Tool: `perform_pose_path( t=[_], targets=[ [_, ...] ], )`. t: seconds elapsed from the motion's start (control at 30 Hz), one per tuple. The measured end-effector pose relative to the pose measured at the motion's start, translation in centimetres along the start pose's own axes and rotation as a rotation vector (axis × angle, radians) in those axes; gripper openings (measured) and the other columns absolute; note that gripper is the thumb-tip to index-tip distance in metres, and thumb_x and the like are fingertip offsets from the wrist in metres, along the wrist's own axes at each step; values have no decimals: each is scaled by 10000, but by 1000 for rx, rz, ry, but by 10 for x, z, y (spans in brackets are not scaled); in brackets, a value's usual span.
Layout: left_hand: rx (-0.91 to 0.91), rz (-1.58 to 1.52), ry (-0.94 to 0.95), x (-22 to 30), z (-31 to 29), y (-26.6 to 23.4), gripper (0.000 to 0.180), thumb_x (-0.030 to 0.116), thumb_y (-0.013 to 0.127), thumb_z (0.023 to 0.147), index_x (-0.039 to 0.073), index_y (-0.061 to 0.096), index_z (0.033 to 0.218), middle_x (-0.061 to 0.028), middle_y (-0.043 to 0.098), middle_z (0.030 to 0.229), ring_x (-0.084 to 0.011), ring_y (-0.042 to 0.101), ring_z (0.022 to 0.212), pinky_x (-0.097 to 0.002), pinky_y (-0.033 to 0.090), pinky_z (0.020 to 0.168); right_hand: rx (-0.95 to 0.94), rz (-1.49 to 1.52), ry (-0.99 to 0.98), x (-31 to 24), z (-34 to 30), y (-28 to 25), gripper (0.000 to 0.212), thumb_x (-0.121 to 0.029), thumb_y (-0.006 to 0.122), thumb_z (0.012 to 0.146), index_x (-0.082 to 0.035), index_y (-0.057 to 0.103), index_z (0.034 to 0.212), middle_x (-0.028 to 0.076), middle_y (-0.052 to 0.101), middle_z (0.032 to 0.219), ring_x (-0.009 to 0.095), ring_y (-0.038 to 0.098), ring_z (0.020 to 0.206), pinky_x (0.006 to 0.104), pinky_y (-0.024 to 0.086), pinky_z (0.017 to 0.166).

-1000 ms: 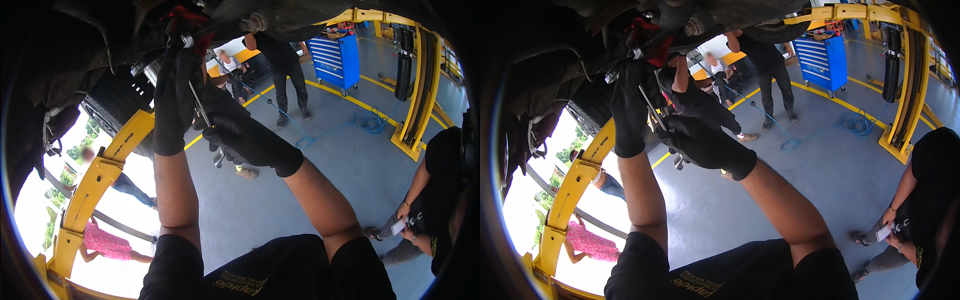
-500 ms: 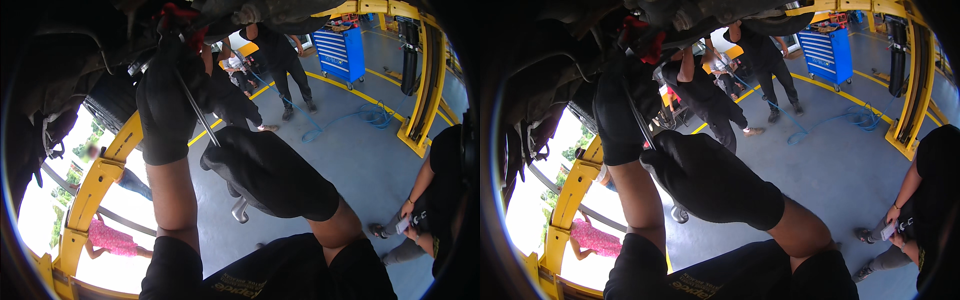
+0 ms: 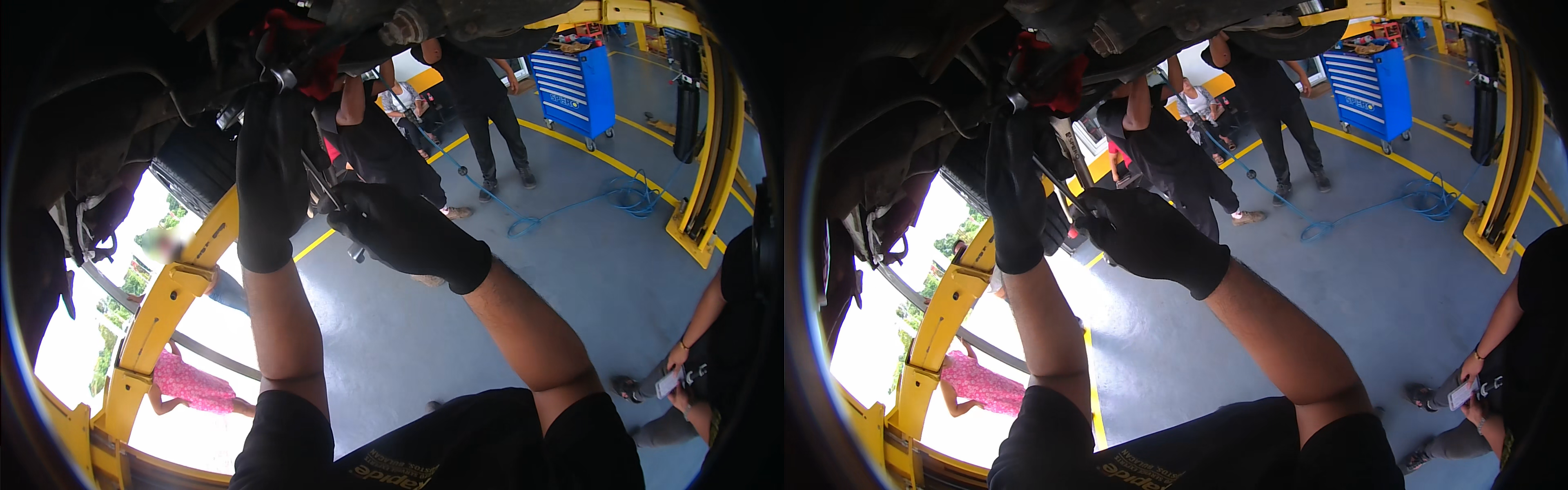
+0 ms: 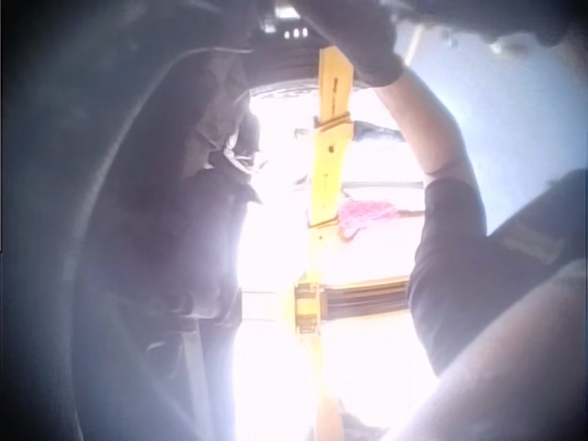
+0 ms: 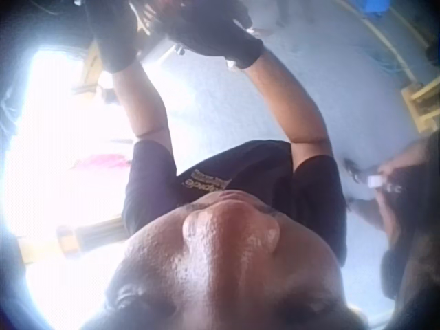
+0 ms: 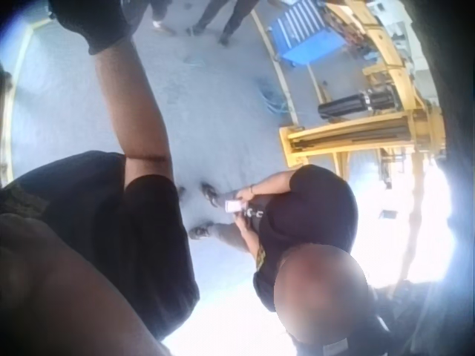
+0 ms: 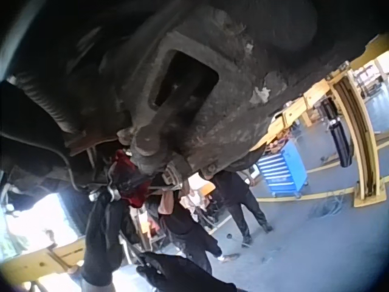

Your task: The person retrieves a wrench and pliers from a tool cart, then works under a raised vehicle using both tools to adjust or tighten components of the suspension system. The person repeatedly repositions the tools and applies force to fasteners while standing beneath the vehicle.

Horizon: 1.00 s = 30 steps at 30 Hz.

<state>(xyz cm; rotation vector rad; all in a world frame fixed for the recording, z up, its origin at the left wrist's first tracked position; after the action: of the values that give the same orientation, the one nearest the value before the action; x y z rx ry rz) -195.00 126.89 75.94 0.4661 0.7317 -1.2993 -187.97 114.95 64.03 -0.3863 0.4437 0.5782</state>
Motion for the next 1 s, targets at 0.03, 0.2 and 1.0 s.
perform_pose_path(
  t=[0.03,0.2,1.0],
  targets=[
    [3,-17,0,-9,-8,6,471,31,771,888,13,599,1326,-181,678,1189,-315,705,1081,-351,598,875,53,-53,-74,9,4,6,263,-182,635,997,7,645,1179,185,716,979,296,715,895,396,559,721],
    [53,-458,-241,-16,-3,21,450,80,768,907,23,606,1323,-189,680,1231,-330,688,1148,-368,596,917,223,-294,-301,33,28,0,243,-150,647,984,-12,656,1184,149,702,1027,286,691,888,377,559,752],
    [-31,-175,-145,7,-9,-17,409,157,740,928,20,599,1287,-126,680,988,-236,724,819,-283,593,672,-53,137,-64,-21,-30,4,236,-146,673,967,44,658,1105,171,682,916,239,698,779,327,563,714]
  ],
)
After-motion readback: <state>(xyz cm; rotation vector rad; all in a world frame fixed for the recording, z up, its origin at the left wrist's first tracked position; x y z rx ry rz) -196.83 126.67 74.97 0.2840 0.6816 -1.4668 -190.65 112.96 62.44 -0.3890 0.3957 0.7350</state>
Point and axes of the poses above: each hand's wrist, its own z-axis towards the middle knuckle, its own y-axis out of the palm, x = y × z, the point moved 2 cm from there along z, towards the middle knuckle
